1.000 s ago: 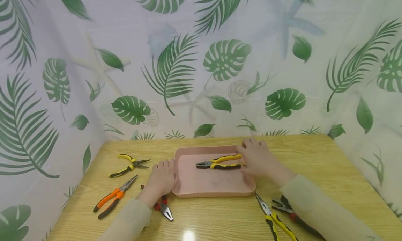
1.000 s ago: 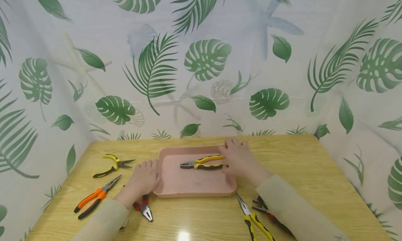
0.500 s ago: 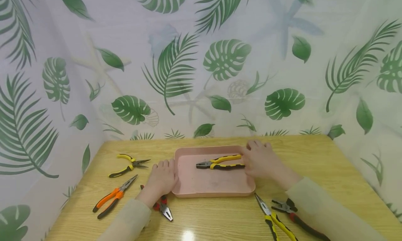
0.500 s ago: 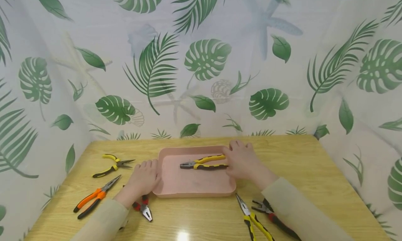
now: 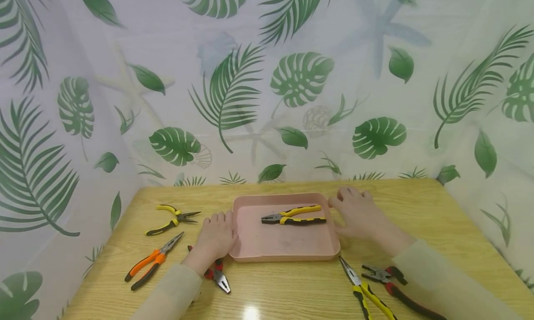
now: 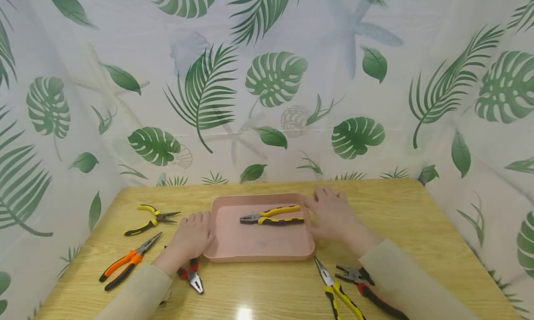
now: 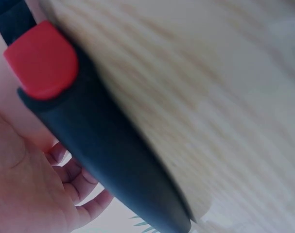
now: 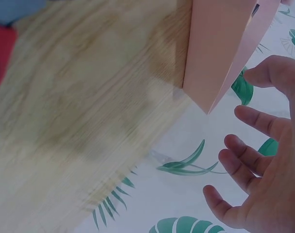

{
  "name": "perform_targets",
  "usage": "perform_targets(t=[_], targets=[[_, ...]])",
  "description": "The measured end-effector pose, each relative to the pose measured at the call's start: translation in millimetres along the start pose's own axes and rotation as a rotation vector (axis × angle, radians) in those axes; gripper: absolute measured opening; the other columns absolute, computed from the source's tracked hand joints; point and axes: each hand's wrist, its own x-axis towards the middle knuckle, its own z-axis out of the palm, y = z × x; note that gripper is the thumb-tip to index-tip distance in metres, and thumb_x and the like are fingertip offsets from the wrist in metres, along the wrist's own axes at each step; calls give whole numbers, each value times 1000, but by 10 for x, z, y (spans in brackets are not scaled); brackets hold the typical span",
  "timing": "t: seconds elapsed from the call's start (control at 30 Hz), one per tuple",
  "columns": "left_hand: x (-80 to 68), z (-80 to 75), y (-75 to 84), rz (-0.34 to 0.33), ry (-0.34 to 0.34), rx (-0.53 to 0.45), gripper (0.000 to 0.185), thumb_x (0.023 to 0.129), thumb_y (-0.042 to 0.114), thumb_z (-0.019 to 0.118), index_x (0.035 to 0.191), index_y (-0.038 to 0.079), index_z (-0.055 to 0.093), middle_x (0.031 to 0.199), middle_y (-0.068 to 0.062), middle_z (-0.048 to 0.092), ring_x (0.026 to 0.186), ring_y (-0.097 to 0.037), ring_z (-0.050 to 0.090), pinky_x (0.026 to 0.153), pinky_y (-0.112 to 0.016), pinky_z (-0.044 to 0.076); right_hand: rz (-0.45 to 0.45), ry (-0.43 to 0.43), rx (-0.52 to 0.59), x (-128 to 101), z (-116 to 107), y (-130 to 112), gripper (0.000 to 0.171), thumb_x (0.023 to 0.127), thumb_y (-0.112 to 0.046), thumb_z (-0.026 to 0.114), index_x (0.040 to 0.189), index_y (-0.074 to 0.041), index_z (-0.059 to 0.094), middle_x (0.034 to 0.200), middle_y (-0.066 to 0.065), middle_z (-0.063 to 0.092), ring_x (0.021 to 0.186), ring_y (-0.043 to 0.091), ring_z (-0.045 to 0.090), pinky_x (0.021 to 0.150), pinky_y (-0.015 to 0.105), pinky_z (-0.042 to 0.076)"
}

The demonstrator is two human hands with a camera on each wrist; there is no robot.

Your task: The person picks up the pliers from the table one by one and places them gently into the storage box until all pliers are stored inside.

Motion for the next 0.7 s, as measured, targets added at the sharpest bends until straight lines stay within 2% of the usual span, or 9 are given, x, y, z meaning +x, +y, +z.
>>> perform_targets(t=[0.33,0.57,0.7], targets=[[-14,-18,4,17,28,-3,38,107,28,50,134,0,50,112,-17,60,103,-33,57,92,-50,45,8,-12,2,-125,-69,107,40,82,-29,81,118,-15,68,107,8,57,100,30,52,81,57,44],[-13,5,-11,22,31,-26,40,107,28,48,135,0,50,114,-18,60,106,-35,57,94,-52,45,29,0,1,-188,-82,164,40,83,-32,81,118,-16,69,107,8,57,101,31,52,78,51,41],[0,36,-23,24,38,-22,41,108,29,47,136,0,50,115,-19,61,108,-36,58,95,-51,45,39,9,-8,-222,-110,180,41,83,-33,82,118,-16,69,107,8,57,102,32,53,78,53,42]])
